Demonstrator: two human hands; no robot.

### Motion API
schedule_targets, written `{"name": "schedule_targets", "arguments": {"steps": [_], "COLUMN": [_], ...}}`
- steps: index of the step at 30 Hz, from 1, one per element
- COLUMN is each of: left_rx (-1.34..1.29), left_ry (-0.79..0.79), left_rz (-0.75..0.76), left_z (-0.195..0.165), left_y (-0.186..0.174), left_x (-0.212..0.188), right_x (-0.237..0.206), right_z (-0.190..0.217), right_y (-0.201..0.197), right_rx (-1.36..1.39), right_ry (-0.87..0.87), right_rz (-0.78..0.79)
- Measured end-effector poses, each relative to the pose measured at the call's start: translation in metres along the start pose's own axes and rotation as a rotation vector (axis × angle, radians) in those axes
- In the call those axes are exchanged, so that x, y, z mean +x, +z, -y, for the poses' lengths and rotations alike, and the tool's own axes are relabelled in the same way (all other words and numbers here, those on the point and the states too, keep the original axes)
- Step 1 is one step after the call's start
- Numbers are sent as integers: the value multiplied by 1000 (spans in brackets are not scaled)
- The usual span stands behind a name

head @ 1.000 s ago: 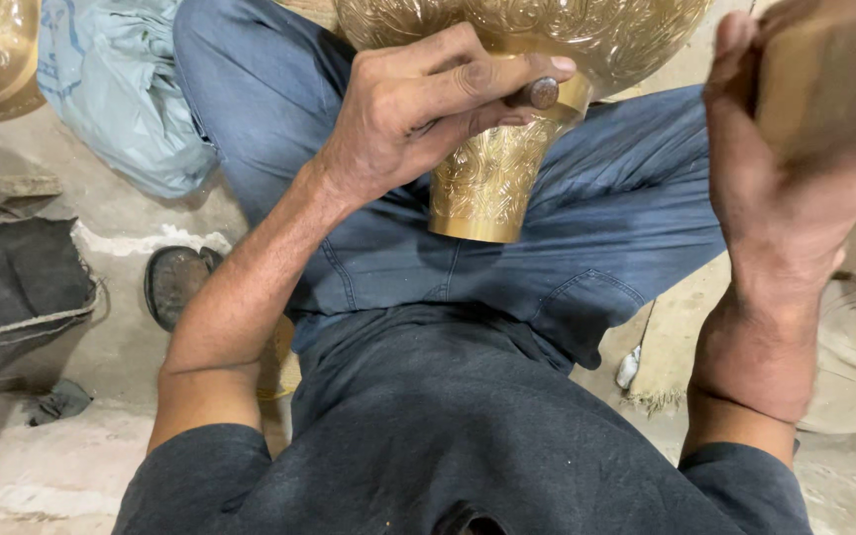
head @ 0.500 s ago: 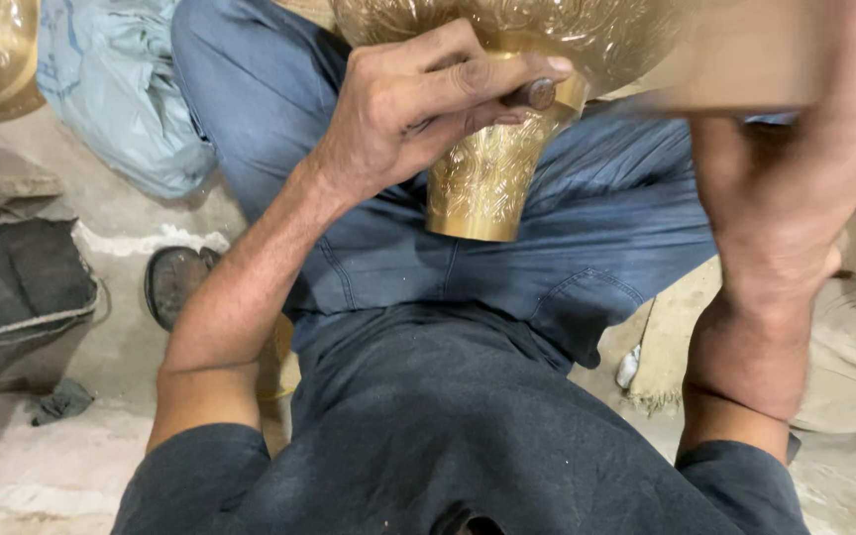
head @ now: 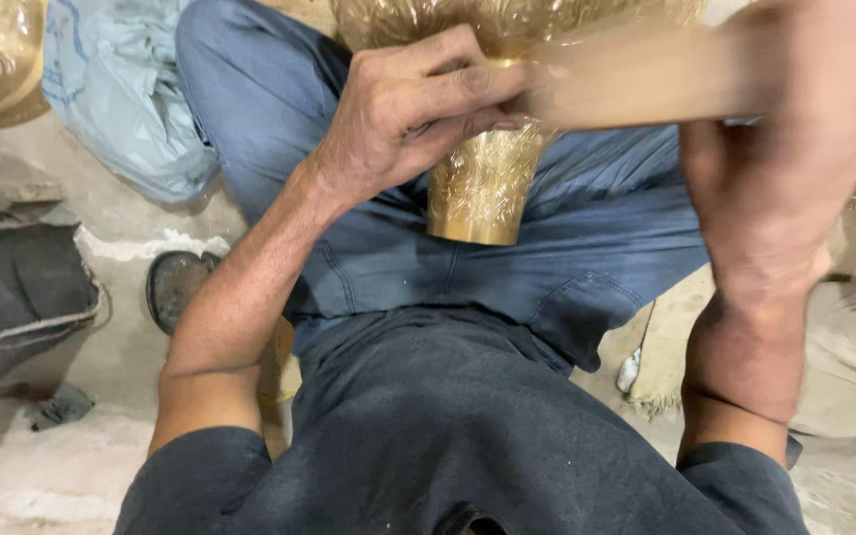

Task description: The person sits cross-legged on the floor with a large engraved brass vessel across their lap. They hold a steel punch against the brass rim and body and strike it with a wooden mallet, repositioning the punch repeatedly to work the metal surface around the vessel.

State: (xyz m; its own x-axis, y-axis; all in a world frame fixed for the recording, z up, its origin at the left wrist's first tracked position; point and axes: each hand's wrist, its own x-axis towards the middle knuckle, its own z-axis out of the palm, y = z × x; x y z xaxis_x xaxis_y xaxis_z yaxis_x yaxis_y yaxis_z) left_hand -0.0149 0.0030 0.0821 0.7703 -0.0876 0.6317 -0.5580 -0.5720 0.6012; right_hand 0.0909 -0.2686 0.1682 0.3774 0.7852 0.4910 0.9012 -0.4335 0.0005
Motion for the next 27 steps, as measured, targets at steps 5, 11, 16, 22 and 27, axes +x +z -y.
{"name": "schedule_targets", "arguments": {"steps": [5, 11, 16, 22, 27], "left_rx": [-43, -40, 1, -72, -77], "left_ry": [40, 2, 21, 4, -9], "left_rz": [5, 28, 49, 49, 57], "left_z": [5, 3, 4, 2, 6], "left_y": [1, -2, -6, -4, -5], "left_x": [-1, -3, 1, 1, -2], "right_x": [2, 5, -2, -8, -8], "right_z": [-3, -4, -11, -11, -11], "right_y": [5, 5, 7, 13, 12], "right_rx": [-158, -183, -93, -83, -63], "right_ry": [65, 10, 59, 89, 96], "right_rz": [60, 73, 84, 20, 22]}}
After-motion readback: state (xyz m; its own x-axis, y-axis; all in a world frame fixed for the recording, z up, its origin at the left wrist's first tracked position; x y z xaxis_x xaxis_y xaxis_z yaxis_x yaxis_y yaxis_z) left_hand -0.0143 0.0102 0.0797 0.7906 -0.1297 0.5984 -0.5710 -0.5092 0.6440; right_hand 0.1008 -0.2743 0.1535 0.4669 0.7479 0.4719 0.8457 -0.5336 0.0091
